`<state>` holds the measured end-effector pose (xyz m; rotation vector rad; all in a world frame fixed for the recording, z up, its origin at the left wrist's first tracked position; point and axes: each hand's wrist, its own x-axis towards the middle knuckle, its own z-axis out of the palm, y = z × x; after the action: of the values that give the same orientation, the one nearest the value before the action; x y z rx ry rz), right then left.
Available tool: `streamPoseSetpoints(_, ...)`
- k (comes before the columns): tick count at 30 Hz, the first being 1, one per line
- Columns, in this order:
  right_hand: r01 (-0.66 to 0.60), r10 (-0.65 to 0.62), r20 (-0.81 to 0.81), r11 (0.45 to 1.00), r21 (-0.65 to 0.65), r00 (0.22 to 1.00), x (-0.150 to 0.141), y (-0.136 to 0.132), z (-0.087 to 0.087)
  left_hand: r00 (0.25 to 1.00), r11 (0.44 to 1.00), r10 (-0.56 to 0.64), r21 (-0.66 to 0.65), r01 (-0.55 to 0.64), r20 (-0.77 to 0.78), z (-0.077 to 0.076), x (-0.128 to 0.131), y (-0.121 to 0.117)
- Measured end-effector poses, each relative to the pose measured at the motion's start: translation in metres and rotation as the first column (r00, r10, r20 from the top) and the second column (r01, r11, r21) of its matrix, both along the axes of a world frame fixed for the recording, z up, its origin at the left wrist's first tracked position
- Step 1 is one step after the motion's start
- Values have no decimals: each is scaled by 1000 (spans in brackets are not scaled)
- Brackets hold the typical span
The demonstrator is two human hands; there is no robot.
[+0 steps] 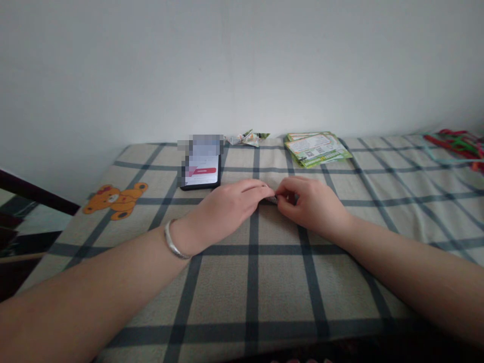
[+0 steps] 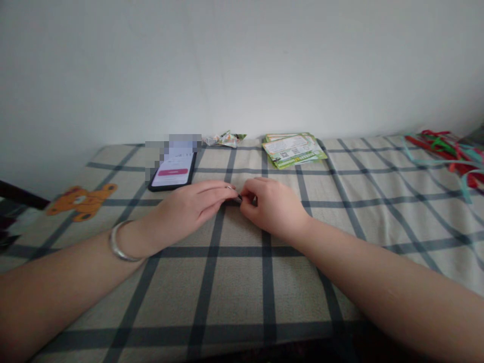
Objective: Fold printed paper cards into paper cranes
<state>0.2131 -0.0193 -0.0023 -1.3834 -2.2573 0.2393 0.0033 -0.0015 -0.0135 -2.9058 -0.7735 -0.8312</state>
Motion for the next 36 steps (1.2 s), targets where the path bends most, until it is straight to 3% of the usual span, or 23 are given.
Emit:
streamPoseSetpoints(9, 95, -96, 0, 992, -78, 995, 0, -1, 2, 999, 999, -39, -4, 40, 9, 2, 0, -1)
streamPoseSetpoints(18, -40, 17, -179, 991, -129, 984, 3, 0, -6, 998, 993, 9, -114, -2, 56, -4, -1, 4)
streamPoseSetpoints(25, -71, 22, -246, 979, -193, 969, 1, 2, -8, 995, 982, 48, -184, -32, 82, -2, 0, 3)
streamPoseSetpoints(31, -93, 27, -285, 971, -221, 958, 0, 3, -8, 950, 900, 187, -431, -63, 251, -4, 5, -2)
streamPoseSetpoints(36, -110, 30, -315, 965, -239, 949, 1, 4, -9, 938, 868, 193, -497, -26, 289, -5, 7, -2)
